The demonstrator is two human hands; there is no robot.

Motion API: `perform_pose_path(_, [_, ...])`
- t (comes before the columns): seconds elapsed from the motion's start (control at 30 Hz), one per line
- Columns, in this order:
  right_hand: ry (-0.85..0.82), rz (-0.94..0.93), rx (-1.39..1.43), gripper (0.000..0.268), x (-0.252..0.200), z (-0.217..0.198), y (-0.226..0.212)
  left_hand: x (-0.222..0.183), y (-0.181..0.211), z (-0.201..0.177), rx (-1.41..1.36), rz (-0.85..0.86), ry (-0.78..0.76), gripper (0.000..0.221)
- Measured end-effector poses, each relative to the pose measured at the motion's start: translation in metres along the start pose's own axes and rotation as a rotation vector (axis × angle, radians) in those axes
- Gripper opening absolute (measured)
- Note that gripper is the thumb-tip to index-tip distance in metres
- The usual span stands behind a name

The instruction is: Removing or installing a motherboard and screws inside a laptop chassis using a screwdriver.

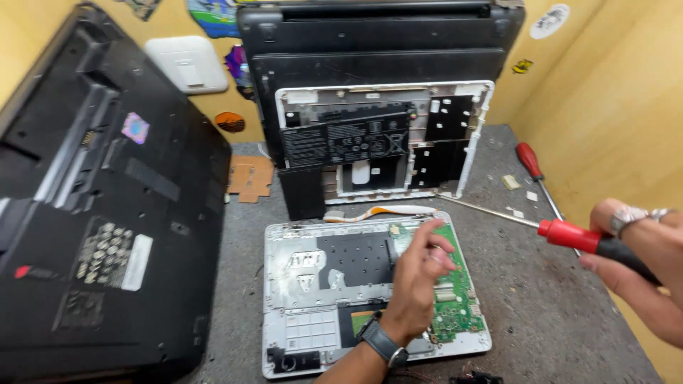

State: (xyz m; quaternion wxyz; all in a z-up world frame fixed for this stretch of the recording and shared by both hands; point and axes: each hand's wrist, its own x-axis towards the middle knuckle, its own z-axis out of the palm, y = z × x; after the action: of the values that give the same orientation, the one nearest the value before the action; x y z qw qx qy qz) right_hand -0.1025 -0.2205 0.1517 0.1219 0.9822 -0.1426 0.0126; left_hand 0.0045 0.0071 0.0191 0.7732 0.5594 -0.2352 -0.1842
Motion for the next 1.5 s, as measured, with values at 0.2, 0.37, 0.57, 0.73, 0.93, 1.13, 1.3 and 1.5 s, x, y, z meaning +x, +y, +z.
perform_pose_path(0.2, [0.028, -0.254, -0.030, 0.023, -0.014, 0.098, -0.059, -0.021, -0.001, -0.008, -0.030, 0.009, -0.365, 0.077])
perform_pose_path(0.37, [0.042, -0.498, -0.303, 0.027, 0.021, 0.118, -0.084, -0.016, -0.028, -0.008, -0.396, -0.034, -0.328, 0.058])
perform_pose_path(0.57, [-0.276, -0.909, 0.159, 0.062, 0.025, 0.025, -0.210, -0.006, -0.062, -0.006, -0.187, -0.209, -0.243, 0.071])
perform_pose_path(0.73, [-0.063, -1.573, 0.370, 0.033, 0.011, 0.016, -0.315, -0.002, -0.082, -0.007, -0.995, -0.142, -0.398, 0.065])
perform_pose_path(0.93, [-0.141, -1.535, 0.383, 0.017, 0.007, 0.018, -0.399, 0.005, -0.097, -0.010, -1.345, -0.220, -0.436, 0.072])
perform_pose_path(1.13, [-0.221, -1.560, 0.370, 0.031, -0.005, 0.026, -0.427, 0.009, -0.118, -0.007, -1.445, -0.196, -0.426, 0.077])
perform_pose_path(1.3, [-0.212, -1.516, 0.487, 0.028, -0.001, 0.053, -0.428, 0.006, -0.112, -0.008, -1.517, -0.198, -0.423, 0.075])
perform_pose_path(1.5, [-0.136, -1.491, 0.551, 0.023, 0.004, 0.038, -0.418, 0.009, -0.117, -0.008, -1.451, -0.197, -0.410, 0.073])
